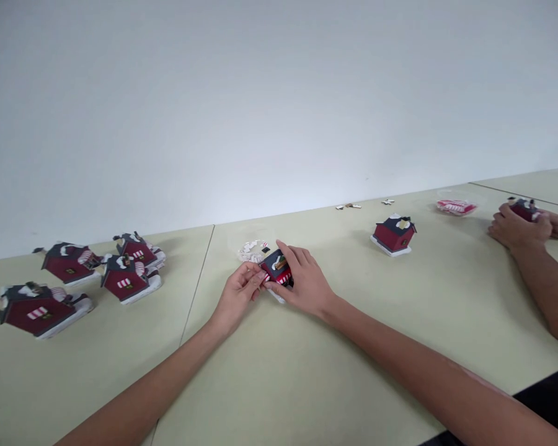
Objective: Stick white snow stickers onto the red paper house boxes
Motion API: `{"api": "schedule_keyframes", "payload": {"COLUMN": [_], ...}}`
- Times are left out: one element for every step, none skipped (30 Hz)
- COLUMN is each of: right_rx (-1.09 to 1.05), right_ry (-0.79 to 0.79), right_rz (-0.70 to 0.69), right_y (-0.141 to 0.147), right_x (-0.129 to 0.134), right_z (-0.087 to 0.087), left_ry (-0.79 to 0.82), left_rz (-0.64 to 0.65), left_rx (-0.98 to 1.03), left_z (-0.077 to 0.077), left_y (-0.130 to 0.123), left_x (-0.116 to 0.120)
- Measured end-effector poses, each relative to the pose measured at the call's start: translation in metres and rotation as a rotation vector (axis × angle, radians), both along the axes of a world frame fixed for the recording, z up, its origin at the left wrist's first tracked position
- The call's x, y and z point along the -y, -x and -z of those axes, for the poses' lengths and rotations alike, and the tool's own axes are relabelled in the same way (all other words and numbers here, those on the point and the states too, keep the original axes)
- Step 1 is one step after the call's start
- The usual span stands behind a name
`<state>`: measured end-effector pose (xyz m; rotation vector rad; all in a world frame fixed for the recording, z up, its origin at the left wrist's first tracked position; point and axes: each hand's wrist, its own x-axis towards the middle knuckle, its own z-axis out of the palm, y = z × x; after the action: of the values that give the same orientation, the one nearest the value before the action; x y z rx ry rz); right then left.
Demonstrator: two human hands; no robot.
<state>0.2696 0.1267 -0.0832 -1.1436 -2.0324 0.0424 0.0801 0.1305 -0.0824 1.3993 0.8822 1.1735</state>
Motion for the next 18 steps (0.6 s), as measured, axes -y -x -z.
{"api": "schedule_keyframes", "payload": {"right_rx": [-0.003,-0.006,-0.009,-0.013,-0.015,-0.016,-0.015,-0.012,-0.007,-0.003,0.000,0.001,0.002,0.001,-0.001,-0.002,-0.003,-0.004], "right_ry": [-0.001,-0.002,-0.002,-0.003,-0.003,-0.004,-0.005,-0.005,-0.005,-0.004,-0.001,0.001,0.002,0.001,-0.001,-0.004,-0.005,-0.007], "right_rz": [-0.005,-0.012,-0.019,-0.026,-0.033,-0.039,-0.043,-0.047,-0.050,-0.051,-0.052,-0.053,-0.054,-0.056,-0.060,-0.067,-0.078,-0.092], "right_y": [-0.0004,-0.0008,-0.0013,-0.0018,-0.0022,-0.0026,-0.0029,-0.0031,-0.0032,-0.0032,-0.0031,-0.0029,-0.0029,-0.0031,-0.0036,-0.0046,-0.0059,-0.0076], "right_x": [-0.0004,-0.0008,-0.0012,-0.0016,-0.0019,-0.0021,-0.0022,-0.0021,-0.0018,-0.0014,-0.0009,-0.0004,0.0001,0.0004,0.0005,0.0004,0.0000,-0.0007], "right_z": [0.0001,0.0002,0.0002,0.0002,0.0000,-0.0003,-0.0006,-0.0009,-0.0013,-0.0016,-0.0019,-0.0021,-0.0023,-0.0025,-0.0026,-0.0027,-0.0027,-0.0028], "left_ry": [-0.002,-0.004,-0.003,-0.002,0.001,0.003,0.003,0.001,-0.002,-0.011,-0.023,-0.037,-0.051,-0.061,-0.069,-0.076,-0.088,-0.110], "left_rz": [0.002,0.005,0.009,0.012,0.014,0.013,0.012,0.011,0.011,0.012,0.013,0.012,0.011,0.009,0.009,0.005,-0.005,-0.025], "left_rx": [-0.006,-0.009,-0.011,-0.012,-0.013,-0.019,-0.029,-0.041,-0.053,-0.062,-0.069,-0.074,-0.080,-0.088,-0.102,-0.122,-0.150,-0.187], "left_z": [0.0004,0.0007,0.0009,0.0011,0.0012,0.0012,0.0010,0.0006,0.0002,-0.0003,-0.0008,-0.0011,-0.0012,-0.0012,-0.0010,-0.0008,-0.0007,-0.0009], "left_y": [0.0001,0.0002,0.0002,0.0002,0.0002,0.0000,-0.0002,-0.0005,-0.0010,-0.0015,-0.0020,-0.0026,-0.0031,-0.0035,-0.0037,-0.0037,-0.0033,-0.0025], "left_x": [-0.0001,-0.0002,-0.0002,-0.0001,0.0001,0.0003,0.0006,0.0009,0.0012,0.0015,0.0019,0.0023,0.0029,0.0036,0.0044,0.0054,0.0066,0.0078]}}
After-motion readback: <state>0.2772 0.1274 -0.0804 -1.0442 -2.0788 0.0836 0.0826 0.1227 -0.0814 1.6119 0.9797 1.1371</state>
